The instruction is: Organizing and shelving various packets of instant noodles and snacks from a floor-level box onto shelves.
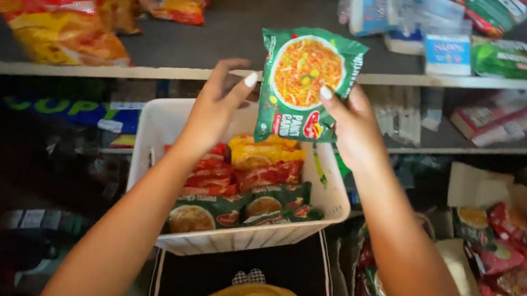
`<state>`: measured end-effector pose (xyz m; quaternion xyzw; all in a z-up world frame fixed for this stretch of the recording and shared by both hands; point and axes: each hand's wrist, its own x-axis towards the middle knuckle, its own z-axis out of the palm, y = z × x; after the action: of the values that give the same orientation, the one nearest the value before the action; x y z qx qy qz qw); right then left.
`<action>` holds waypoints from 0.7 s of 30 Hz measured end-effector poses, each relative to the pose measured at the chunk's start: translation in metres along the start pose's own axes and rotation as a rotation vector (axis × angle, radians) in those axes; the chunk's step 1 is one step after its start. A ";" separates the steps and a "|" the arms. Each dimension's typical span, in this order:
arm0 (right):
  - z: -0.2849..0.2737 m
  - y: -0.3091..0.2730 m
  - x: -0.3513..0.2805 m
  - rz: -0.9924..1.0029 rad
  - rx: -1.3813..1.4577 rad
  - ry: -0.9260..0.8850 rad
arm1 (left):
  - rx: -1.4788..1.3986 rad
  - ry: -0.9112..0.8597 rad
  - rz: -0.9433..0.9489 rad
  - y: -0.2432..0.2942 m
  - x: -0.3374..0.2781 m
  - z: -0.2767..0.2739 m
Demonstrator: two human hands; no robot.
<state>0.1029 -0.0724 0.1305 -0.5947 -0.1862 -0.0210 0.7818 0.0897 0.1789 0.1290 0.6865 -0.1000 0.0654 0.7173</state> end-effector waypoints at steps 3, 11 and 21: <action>-0.036 -0.008 -0.037 -0.009 0.086 0.021 | 0.022 -0.270 -0.126 0.040 -0.020 0.036; -0.133 -0.060 -0.183 0.170 -0.056 0.202 | 0.183 -0.638 -0.007 0.052 -0.090 0.169; -0.196 0.057 -0.379 0.859 0.256 0.613 | 0.201 -0.801 -0.514 -0.259 -0.189 0.301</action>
<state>-0.1824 -0.3114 -0.0855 -0.4841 0.3090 0.1508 0.8046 -0.0499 -0.1257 -0.1554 0.7260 -0.1887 -0.3738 0.5456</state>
